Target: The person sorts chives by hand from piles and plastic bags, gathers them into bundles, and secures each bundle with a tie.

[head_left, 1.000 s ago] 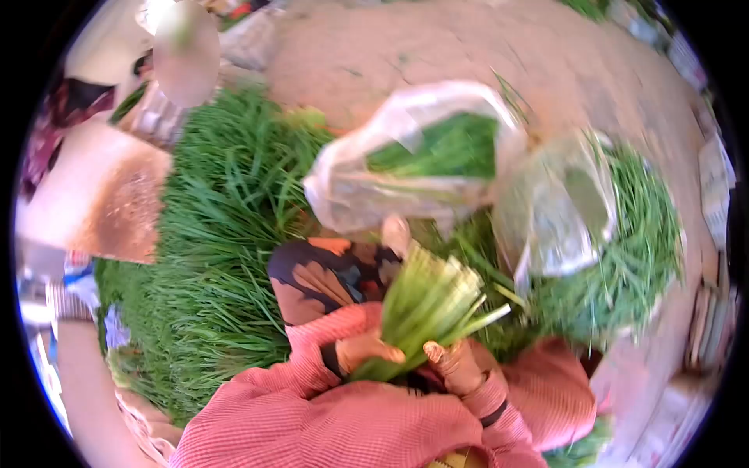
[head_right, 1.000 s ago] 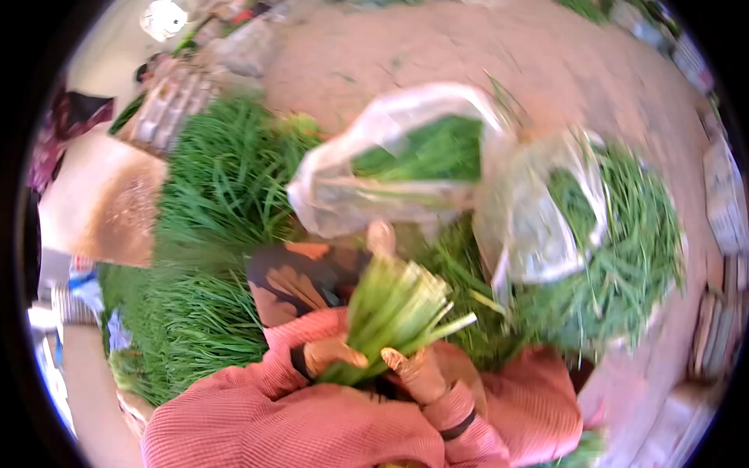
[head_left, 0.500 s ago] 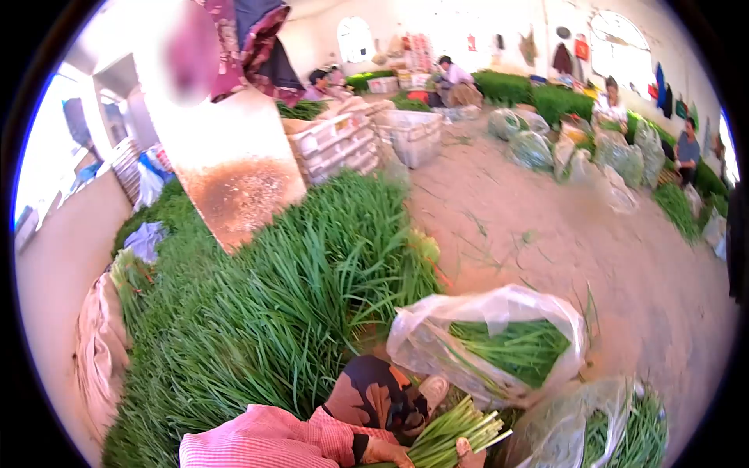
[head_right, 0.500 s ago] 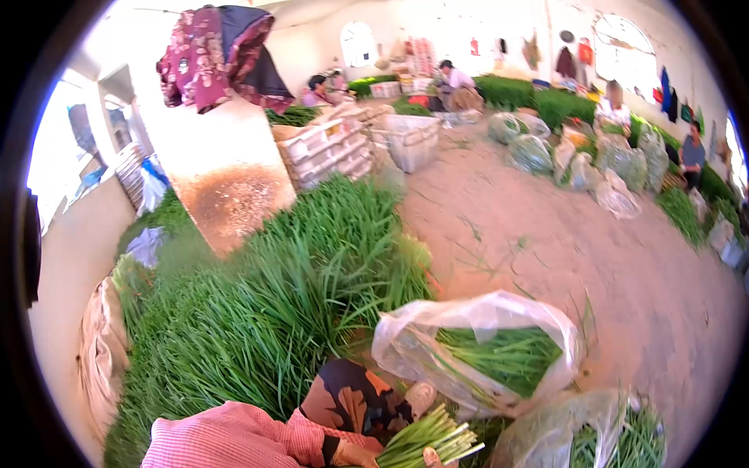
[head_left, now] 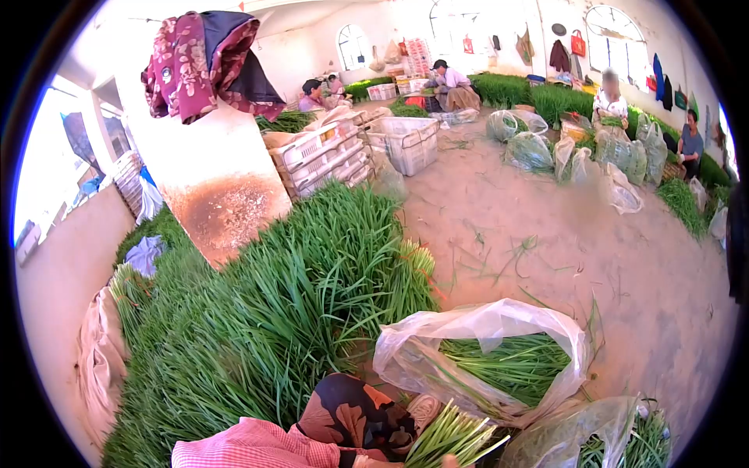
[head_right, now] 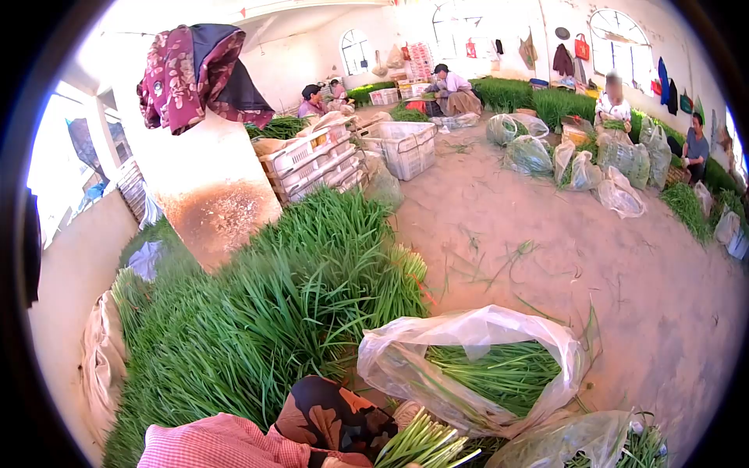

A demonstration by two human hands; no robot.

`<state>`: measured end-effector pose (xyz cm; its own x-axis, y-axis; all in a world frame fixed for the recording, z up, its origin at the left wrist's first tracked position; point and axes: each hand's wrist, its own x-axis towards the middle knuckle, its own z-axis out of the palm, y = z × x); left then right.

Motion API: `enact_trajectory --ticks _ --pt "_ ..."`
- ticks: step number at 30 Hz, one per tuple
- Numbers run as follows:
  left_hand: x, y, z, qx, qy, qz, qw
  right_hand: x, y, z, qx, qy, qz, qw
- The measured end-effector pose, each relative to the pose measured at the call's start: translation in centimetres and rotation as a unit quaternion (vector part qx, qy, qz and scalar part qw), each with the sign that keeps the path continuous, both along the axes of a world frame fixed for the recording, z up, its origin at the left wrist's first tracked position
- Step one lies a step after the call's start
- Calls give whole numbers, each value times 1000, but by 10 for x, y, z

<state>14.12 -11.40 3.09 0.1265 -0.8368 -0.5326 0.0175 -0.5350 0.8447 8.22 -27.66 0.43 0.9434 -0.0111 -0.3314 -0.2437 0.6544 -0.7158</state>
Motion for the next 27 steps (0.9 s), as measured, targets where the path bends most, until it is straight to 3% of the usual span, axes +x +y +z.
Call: enact_trajectory --ticks 2,4,5,7,8,9,12,13,15,19,21,23,24,25,27 --pt "4 -7 -2 4 -1 -8 1000 8 -21 0 41 -31 -1 999" --pt "4 -13 -4 5 1 -17 1000 22 -59 1 67 -138 -17 988" --pt "5 -16 -4 7 0 -22 1000 30 -87 -22 33 -164 -11 986" --pt "7 -22 -7 9 0 -28 1000 36 -98 11 -106 -187 -15 977" --pt "9 -25 -8 12 -5 -30 999 39 -90 32 -176 -192 45 964" --pt "9 -28 -8 12 -2 -34 999 40 -91 30 -176 -193 45 964" --pt "11 -33 -9 13 -8 -43 999 45 -90 11 -76 -212 212 951" --pt "12 -35 -9 13 -11 -44 999 42 -92 17 -65 -179 78 979" --pt "13 -38 -9 14 -23 -47 999 30 -99 17 -78 -145 -139 976" --pt "13 -41 -5 18 -56 -47 997 -10 -70 12 -135 -151 -153 967" --pt "13 -42 -3 17 -69 -51 996 -17 -41 -2 -80 -98 -98 987" --pt "13 -41 -1 18 -82 -56 995 -15 -5 22 -276 -42 -53 959" --pt "13 -41 1 18 -90 -60 994 -14 0 13 -367 -96 -39 924" --pt "13 -39 5 22 -96 -61 993 -8 14 43 -306 -80 -69 946" --pt "12 -34 9 31 -110 -70 991 -10 16 45 -300 -22 -92 949"
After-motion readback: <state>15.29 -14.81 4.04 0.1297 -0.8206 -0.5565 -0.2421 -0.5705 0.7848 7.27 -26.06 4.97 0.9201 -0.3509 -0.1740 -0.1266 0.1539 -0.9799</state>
